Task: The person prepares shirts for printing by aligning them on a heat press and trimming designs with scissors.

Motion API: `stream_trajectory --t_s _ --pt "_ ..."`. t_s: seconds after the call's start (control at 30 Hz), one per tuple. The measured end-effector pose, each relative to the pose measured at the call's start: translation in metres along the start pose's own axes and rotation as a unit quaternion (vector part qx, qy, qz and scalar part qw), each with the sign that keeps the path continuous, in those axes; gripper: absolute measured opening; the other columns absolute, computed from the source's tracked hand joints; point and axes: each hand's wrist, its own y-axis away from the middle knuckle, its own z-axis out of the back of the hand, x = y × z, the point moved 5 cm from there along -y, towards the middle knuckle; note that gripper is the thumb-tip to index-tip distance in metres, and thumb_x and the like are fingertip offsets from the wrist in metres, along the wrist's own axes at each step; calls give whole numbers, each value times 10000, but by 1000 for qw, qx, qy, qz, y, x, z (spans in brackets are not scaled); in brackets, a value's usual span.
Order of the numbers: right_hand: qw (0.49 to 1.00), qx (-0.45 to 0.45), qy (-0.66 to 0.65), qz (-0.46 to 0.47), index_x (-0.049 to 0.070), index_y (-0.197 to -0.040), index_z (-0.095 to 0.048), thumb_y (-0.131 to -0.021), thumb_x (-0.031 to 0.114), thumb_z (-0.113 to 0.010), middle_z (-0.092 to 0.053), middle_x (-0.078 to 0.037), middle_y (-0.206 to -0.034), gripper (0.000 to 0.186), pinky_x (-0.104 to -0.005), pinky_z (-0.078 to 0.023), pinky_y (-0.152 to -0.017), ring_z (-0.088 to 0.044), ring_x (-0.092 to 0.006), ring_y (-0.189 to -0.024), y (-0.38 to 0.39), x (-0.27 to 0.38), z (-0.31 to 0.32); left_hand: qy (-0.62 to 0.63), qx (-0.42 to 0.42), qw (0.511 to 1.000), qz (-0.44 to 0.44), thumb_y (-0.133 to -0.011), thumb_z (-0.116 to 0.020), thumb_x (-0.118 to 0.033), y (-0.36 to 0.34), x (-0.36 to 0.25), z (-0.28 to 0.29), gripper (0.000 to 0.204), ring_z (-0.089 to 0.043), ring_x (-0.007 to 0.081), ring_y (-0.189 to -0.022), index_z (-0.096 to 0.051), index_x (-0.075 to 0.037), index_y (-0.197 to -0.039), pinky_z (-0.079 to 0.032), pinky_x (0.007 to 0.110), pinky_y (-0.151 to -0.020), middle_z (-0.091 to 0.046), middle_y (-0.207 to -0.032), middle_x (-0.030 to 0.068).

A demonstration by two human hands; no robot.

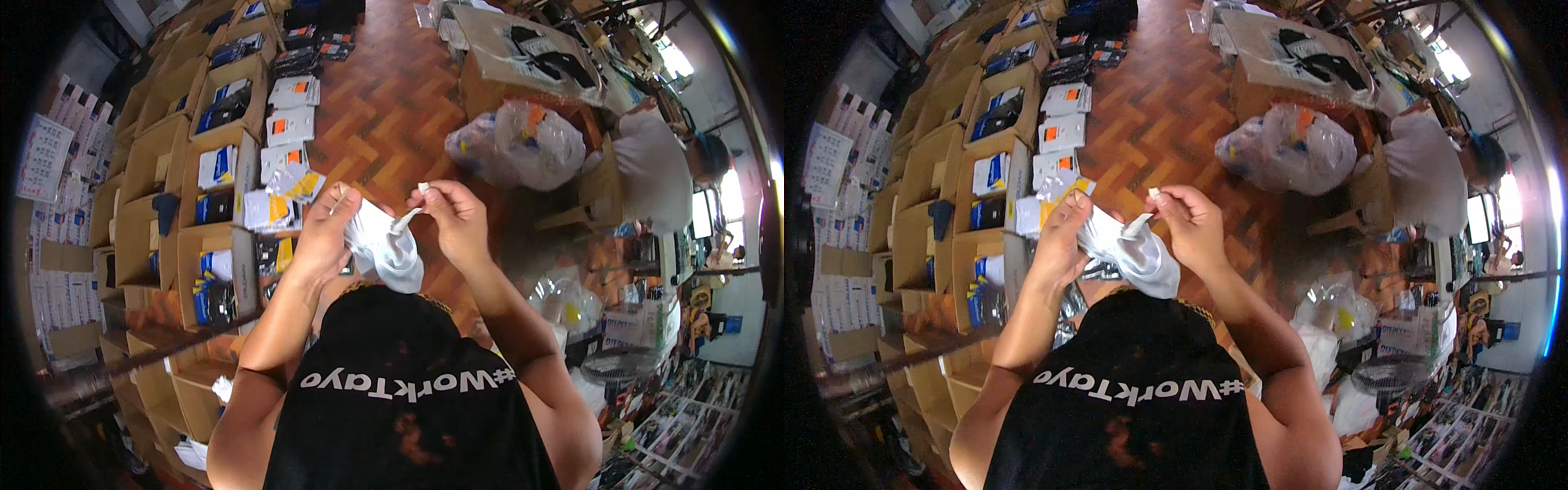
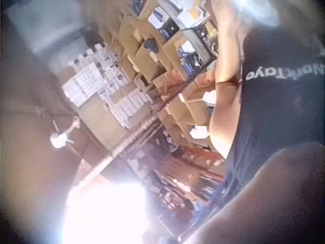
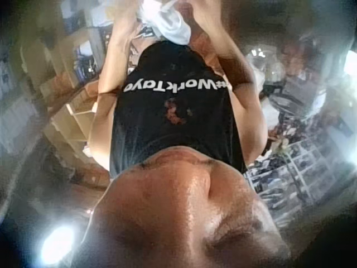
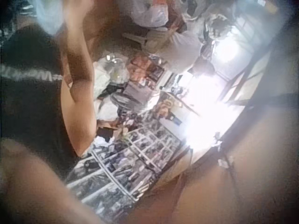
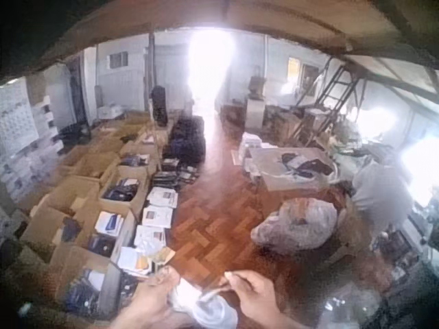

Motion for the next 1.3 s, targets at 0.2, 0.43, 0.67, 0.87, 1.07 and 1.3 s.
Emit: stream_trajectory --t_s 0.2,0.43,0.67,0.87,1.07,1.3 --pt "985 -11 163 60 -10 -1001 -635 -939 104 -644 -701 -87 -943 130 -288 -516 -741 -655 -123 -887 -173 9 -2 -50 -87 993 -58 -1004 -569 -151 -183 -55 15 120 -466 19 -726 -524 -114 -899 -407 185 -663 -518 -809 -59" --pt "984 -14 9 178 -5 -929 -657 -904 49 -659 -675 -126 -930 59 -306 -514 -778 -674 -235 -877 -382 0 4 -106 -138 982 -68 -992 -598 -189 -403 -105 48 158 -461 32 -653 -499 -109 -898 -410 214 -594 -519 -802 -44" --pt "978 17 -192 -74 19 -1060 -555 -1014 165 -535 -661 -113 -1137 155 -324 -531 -840 -647 -195 -950 -620 -61 -6 -222 -178 948 -144 -975 -609 -177 -594 -161 75 167 -561 104 -921 -517 -42 -938 -461 248 -802 -591 -988 69" --pt "970 45 -186 -150 18 -1002 -521 -1031 229 -502 -664 -128 -1181 213 -255 -538 -639 -650 -146 -798 -820 -97 -41 -540 -149 774 -295 -805 -651 31 -747 -218 68 306 -509 368 -1216 -602 10 -1106 -404 433 -1021 -546 -1240 196" --pt "980 42 -108 -160 19 -971 -538 -1029 228 -510 -690 -106 -960 219 -256 -515 -658 -626 -118 -766 -1035 -135 -54 -512 -50 799 -313 -871 -582 -8 -920 -300 123 246 -489 371 -1245 -605 16 -1114 -405 432 -1024 -540 -1270 209" --pt "989 40 -52 -129 16 -964 -558 -1020 197 -529 -663 -71 -865 192 -257 -509 -695 -619 -114 -774 -1260 -116 -46 -475 -82 843 -238 -855 -670 -54 -1162 -381 182 214 -623 253 -985 -619 19 -1050 -500 356 -848 -632 -1029 160"
